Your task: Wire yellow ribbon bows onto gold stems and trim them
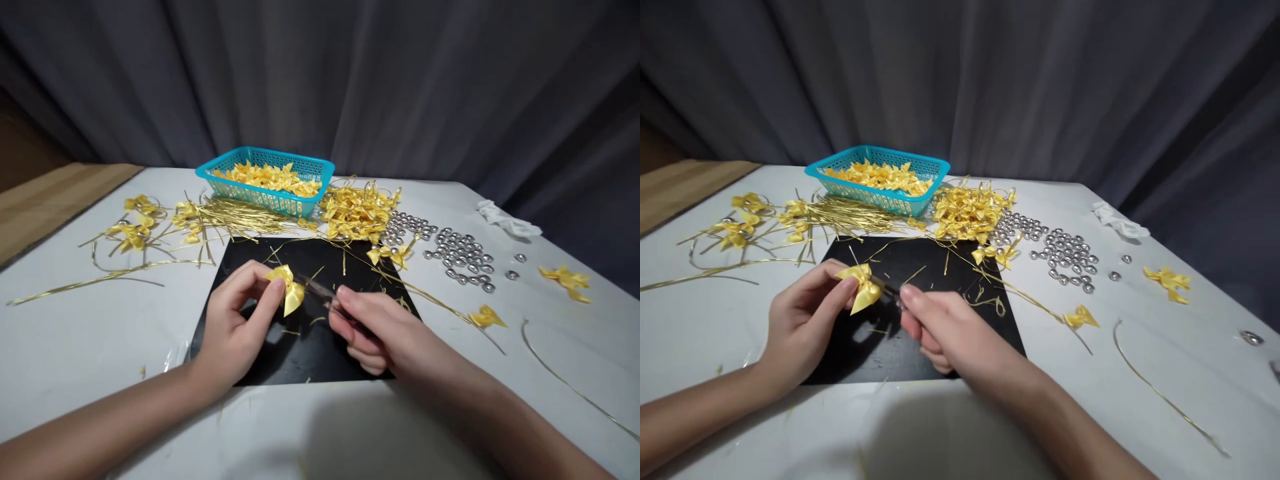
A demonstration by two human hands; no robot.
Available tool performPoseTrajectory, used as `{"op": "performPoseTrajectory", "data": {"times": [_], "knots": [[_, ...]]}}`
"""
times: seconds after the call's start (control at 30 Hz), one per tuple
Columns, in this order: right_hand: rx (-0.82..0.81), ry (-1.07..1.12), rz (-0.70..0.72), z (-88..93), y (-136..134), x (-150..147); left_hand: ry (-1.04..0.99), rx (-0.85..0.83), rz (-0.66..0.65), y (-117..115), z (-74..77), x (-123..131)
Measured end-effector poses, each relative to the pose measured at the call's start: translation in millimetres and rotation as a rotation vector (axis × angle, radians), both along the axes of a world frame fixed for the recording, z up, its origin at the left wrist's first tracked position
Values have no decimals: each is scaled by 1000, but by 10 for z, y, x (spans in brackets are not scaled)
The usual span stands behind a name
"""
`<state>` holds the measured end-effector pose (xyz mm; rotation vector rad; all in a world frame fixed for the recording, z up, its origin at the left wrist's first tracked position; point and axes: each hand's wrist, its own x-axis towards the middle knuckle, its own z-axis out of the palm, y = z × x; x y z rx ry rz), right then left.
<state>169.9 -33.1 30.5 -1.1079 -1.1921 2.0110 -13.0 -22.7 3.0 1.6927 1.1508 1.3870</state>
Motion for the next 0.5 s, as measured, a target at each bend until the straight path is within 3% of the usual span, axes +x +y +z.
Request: {"op": "performPoseTrajectory", "data": {"times": [0.23, 0.5], "knots": [[-34, -140, 42, 22, -45, -54, 6, -1, 12, 4, -15, -8], [-72, -203, -4, 40, -48, -58, 0, 11, -38, -8, -29, -27]]}}
